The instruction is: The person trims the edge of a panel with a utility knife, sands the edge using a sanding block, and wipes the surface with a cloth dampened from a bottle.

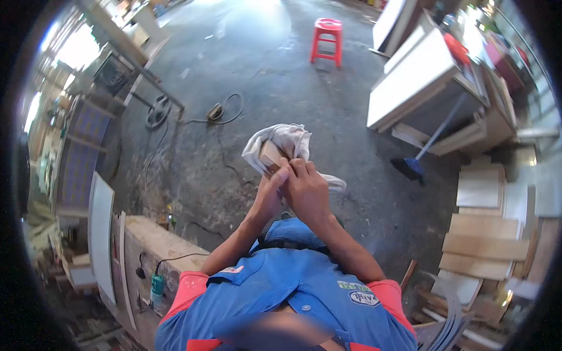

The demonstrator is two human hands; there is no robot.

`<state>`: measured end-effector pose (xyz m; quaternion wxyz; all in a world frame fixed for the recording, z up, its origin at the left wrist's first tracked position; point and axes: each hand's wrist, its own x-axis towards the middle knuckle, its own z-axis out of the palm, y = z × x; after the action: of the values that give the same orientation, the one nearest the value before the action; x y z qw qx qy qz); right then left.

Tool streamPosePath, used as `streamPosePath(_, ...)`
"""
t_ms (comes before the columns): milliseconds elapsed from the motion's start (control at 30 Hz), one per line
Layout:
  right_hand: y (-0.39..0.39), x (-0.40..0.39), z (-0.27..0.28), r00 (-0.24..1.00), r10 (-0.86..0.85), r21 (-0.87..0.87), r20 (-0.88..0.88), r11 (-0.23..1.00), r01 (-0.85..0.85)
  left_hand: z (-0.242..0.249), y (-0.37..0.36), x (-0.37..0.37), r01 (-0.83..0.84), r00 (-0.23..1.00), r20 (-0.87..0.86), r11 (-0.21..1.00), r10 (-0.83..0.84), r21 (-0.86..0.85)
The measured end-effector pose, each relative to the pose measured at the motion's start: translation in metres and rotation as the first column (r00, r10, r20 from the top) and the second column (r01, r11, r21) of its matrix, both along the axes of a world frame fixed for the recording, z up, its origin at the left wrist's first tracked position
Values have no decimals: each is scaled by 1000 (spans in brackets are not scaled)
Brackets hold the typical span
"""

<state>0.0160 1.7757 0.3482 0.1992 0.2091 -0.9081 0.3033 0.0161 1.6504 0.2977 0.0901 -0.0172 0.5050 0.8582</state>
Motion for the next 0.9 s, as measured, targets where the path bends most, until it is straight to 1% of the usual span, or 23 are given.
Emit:
streamPosePath(33, -18, -13, -1, 997, 71, 9, 5, 997, -71, -4, -18, -9, -38, 999, 12, 999, 38, 0)
streamPosePath(100, -36, -35, -4, 984, 177, 20, 32, 984, -178, -18, -44, -20, -194, 977, 139, 950, 163, 245)
streamPosePath(133, -48, -51, -5, 974, 223, -15, 45, 975, -223, -11, -56, -26, -277, 954, 153, 951, 256, 139)
streamPosePath(167, -57, -67, -7, 962, 267, -52, 57, 963, -265, -14, -67, -32, -313, 942, 169, 939, 289, 139)
streamPosePath(233, -73, -97, -11, 938, 331, -94, 108, 942, -322, -20, -91, -44, -412, 893, 280, 892, 353, 189)
streamPosePath(300, -87, -135, -15, 892, 372, -205, 255, 923, -326, -22, -114, -60, -492, 840, 341, 859, 423, 146)
streamPosePath(333, -92, -159, -22, 882, 382, -210, 276, 919, -332, -22, -125, -70, -533, 801, 386, 839, 458, 111)
streamPosePath(367, -98, -186, -27, 914, 309, -160, 263, 948, -275, -22, -134, -83, -571, 759, 429, 817, 491, 76)
streamPosePath(400, -104, -214, -31, 941, 235, -111, 244, 971, -214, -18, -144, -99, -632, 718, 498, 755, 486, 175)
streamPosePath(433, -108, -249, -41, 960, 190, -97, 206, 980, -173, -21, -154, -111, -657, 698, 501, 736, 512, 163)
streamPosePath(467, -109, -280, -49, 976, 146, -86, 164, 987, -133, -24, -166, -121, -650, 730, 483, 711, 484, 269)
streamPosePath(500, -111, -308, -53, 970, 181, -99, 161, 981, -167, -25, -177, -135, -630, 765, 449, 680, 462, 374)
streamPosePath(533, -112, -333, -55, 918, 272, -272, 289, 943, -194, -24, -183, -148, -684, 723, 461, 627, 514, 372)
streamPosePath(567, -112, -353, -56, 834, 373, -430, 406, 884, -185, -22, -187, -158, -709, 700, 467, 605, 540, 362)
streamPosePath(600, -116, -371, -51, 713, 466, -474, 524, 855, -211, -19, -193, -169, -747, 665, 467, 541, 583, 387)
streamPosePath(633, -126, -385, -51, 696, 492, -482, 523, 844, -235, -13, -199, -184, -776, 630, 464, 477, 623, 413)
streamPosePath(667, -138, -395, -52, 599, 596, -566, 535, 779, -269, -5, -202, -195, -805, 589, 421, 459, 690, 374)
streamPosePath(700, -151, -403, -54, 487, 689, -646, 537, 707, -288, 2, -206, -204, -824, 561, 422, 434, 712, 364)
streamPosePath(733, -166, -409, -57, 422, 720, -642, 551, 689, -336, 8, -210, -208, -840, 533, 391, 414, 751, 350)
streamPosePath(767, -177, -409, -57, 388, 738, -651, 552, 672, -353, 15, -208, -209, -856, 502, 356, 394, 788, 335)
streamPosePath(833, -206, -409, -56, 328, 858, -654, 394, 513, -556, 29, -211, -217, -883, 454, 317, 374, 832, 283)
streamPosePath(867, -219, -407, -60, 304, 871, -666, 386, 490, -561, 34, -212, -220, -894, 432, 268, 368, 861, 256)
streamPosePath(900, -233, -402, -66, 253, 889, -665, 382, 454, -593, 38, -213, -221, -903, 412, 220, 363, 884, 231)
